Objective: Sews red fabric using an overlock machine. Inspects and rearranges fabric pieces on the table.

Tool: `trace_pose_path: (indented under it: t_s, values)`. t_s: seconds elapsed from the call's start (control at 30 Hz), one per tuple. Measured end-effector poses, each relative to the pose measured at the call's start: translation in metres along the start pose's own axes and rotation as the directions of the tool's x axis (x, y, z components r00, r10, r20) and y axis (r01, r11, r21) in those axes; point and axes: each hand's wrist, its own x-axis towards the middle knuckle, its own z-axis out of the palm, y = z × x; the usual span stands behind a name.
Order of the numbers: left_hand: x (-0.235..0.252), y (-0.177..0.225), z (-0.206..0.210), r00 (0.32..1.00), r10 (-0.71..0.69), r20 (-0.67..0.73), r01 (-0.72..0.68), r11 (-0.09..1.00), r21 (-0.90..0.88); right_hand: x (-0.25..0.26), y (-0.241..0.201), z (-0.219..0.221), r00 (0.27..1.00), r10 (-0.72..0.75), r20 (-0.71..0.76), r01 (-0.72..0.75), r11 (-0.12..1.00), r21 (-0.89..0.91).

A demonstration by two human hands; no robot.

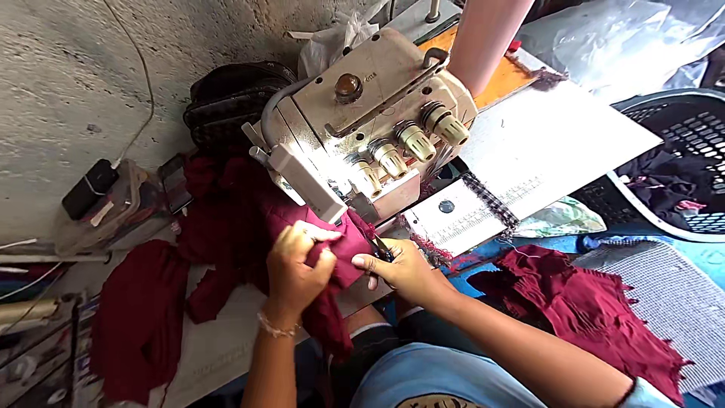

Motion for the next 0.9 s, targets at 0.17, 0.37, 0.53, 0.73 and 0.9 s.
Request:
trace_pose_path:
  t_s: [0.17, 0.37, 0.53, 0.73, 0.9]
  values:
    - [0.009, 0.008, -0.027, 0.999, -0.033, 0.006, 0.033, 0.995, 0.095, 0.000, 0.002, 0.003, 0.999, 0.026, -0.032, -0.024, 0.999, 0.049]
    - [-0.022, 0.065, 0.001, 0.995, 0.092, -0.043, -0.067, 0.912, 0.405, 0.002, 0.012, 0.007, 0.994, -0.070, -0.087, 0.070, 0.998, 0.002]
    - [-0.045, 0.075, 0.021, 0.998, 0.061, -0.013, -0.041, 0.805, 0.591, -0.003, 0.013, 0.000, 0.991, -0.096, -0.089, 0.093, 0.995, -0.039]
    - [-0.068, 0.046, 0.031, 0.984, 0.152, -0.098, -0.066, 0.804, 0.590, -0.007, 0.012, -0.007, 0.996, -0.089, -0.012, 0.089, 0.996, 0.009]
    - [-0.071, 0.042, 0.030, 0.978, 0.176, -0.110, -0.082, 0.812, 0.578, -0.010, 0.009, -0.009, 0.996, -0.086, 0.021, 0.086, 0.996, -0.003]
